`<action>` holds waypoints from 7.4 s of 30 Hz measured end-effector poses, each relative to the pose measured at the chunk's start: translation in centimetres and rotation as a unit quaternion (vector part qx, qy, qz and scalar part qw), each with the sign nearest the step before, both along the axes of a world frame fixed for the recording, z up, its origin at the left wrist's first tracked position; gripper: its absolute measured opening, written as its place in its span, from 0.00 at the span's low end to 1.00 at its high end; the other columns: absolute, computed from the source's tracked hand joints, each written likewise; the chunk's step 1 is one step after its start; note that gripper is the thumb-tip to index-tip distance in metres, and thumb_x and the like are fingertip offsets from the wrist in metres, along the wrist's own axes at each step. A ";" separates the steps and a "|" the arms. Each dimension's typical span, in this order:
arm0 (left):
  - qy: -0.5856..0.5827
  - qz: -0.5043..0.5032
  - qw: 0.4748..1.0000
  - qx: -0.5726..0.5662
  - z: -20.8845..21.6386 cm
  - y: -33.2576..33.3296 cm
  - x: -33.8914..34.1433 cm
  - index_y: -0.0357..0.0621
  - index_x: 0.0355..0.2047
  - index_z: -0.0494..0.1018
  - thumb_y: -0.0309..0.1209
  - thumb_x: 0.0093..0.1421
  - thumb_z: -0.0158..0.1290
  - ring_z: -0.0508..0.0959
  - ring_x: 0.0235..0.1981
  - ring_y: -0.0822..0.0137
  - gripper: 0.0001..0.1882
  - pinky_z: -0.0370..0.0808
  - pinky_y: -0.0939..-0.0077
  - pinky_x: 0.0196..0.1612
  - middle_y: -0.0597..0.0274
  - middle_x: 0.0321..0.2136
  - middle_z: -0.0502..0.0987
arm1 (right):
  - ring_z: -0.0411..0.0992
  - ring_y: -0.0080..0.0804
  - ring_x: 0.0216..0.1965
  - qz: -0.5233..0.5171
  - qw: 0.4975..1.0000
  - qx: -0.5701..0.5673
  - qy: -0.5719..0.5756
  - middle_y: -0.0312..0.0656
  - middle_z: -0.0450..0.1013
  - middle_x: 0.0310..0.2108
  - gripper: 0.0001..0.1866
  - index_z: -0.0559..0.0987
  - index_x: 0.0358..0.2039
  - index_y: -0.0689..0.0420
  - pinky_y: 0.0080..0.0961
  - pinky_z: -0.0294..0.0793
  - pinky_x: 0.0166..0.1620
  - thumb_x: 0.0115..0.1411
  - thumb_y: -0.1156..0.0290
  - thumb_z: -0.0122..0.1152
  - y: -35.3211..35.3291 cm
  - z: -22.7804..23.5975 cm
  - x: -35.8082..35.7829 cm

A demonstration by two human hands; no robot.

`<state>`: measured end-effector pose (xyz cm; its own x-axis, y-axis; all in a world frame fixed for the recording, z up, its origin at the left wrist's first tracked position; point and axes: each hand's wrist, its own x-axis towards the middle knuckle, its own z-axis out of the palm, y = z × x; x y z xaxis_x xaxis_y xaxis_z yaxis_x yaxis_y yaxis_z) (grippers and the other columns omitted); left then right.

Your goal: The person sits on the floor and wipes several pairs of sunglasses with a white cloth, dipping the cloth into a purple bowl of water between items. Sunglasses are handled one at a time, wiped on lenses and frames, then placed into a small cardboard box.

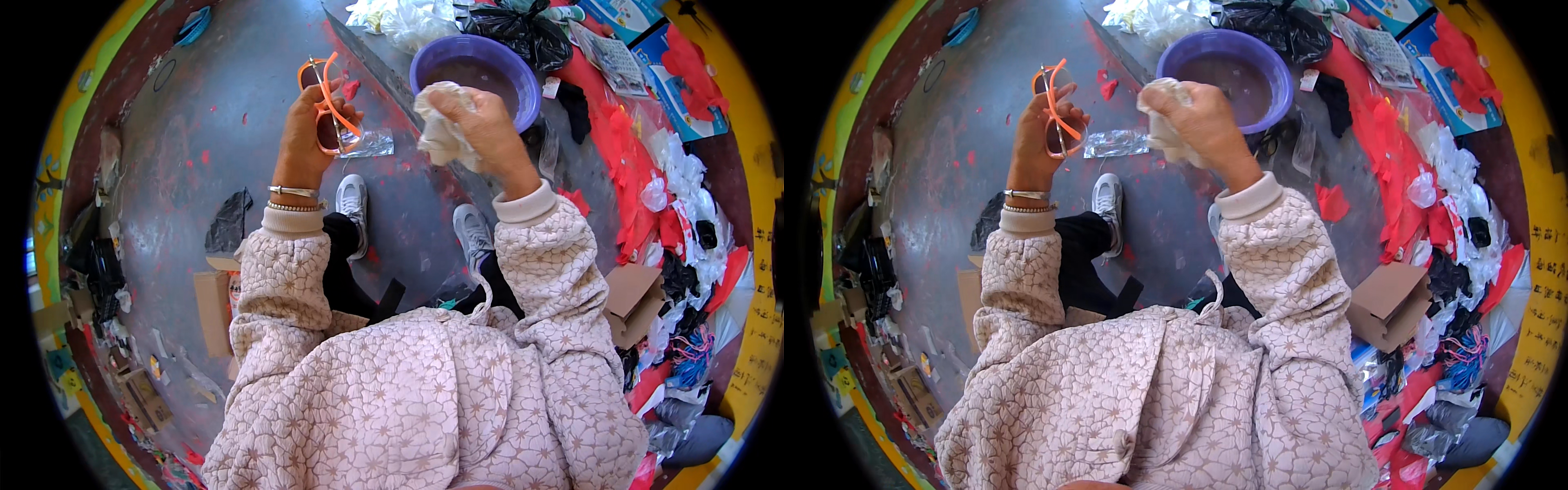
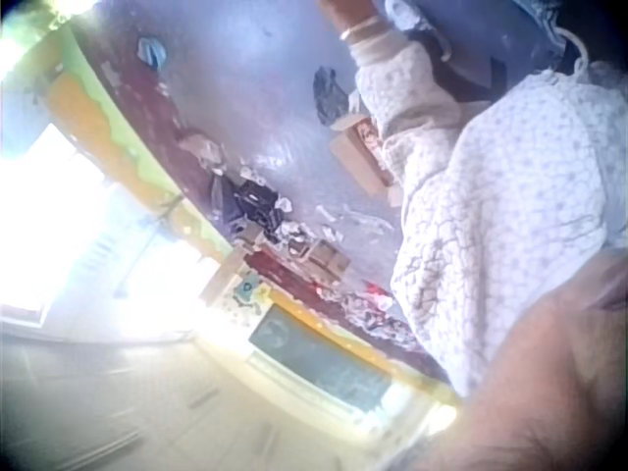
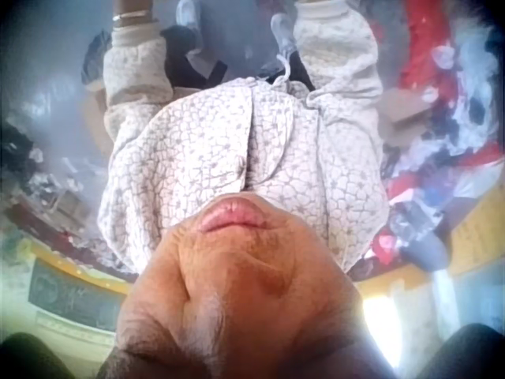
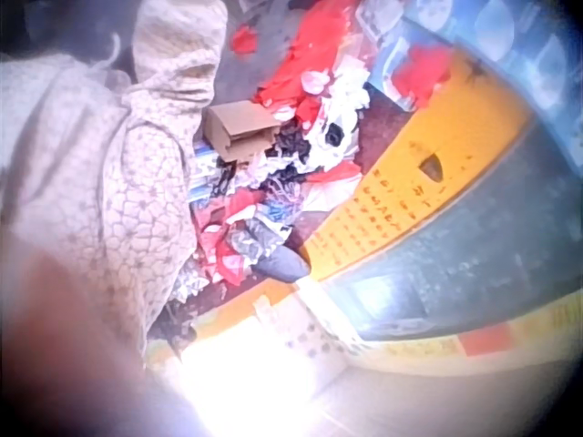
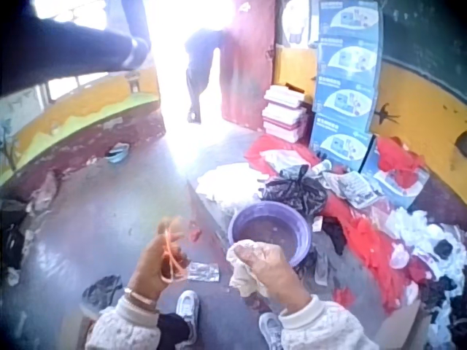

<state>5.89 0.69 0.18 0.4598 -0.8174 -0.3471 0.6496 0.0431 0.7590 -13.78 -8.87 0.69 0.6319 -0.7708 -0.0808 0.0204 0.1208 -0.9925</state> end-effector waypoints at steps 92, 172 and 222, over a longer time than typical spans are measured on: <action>-0.081 -0.186 0.979 0.012 -1.0 -0.2 -5.6 0.44 0.47 0.66 0.43 0.63 0.36 0.74 0.31 0.73 0.20 0.78 0.77 0.28 0.63 0.35 0.72 | 0.72 0.32 0.32 0.059 0.966 -0.250 0.017 0.41 0.71 0.29 0.09 0.75 0.33 0.64 0.26 0.71 0.31 0.53 0.73 0.52 -1.6 -1.9 0.2; 0.101 -0.288 0.948 -0.092 -1.5 -0.1 -6.7 0.34 0.50 0.60 0.41 0.62 0.42 0.77 0.31 0.67 0.24 0.77 0.81 0.31 0.50 0.37 0.72 | 0.72 0.34 0.26 -0.079 0.896 -0.378 0.218 0.48 0.70 0.26 0.31 0.71 0.29 0.67 0.29 0.70 0.29 0.40 0.48 0.68 -1.0 0.1 -0.1; 0.181 -0.200 0.957 -0.104 -0.6 0.2 -7.1 0.38 0.53 0.58 0.30 0.52 0.50 0.76 0.33 0.65 0.27 0.77 0.76 0.39 0.45 0.39 0.69 | 0.72 0.29 0.22 -0.153 0.987 -0.012 0.054 0.42 0.73 0.24 0.16 0.76 0.31 0.61 0.24 0.70 0.27 0.54 0.59 0.58 -4.8 1.4 -4.8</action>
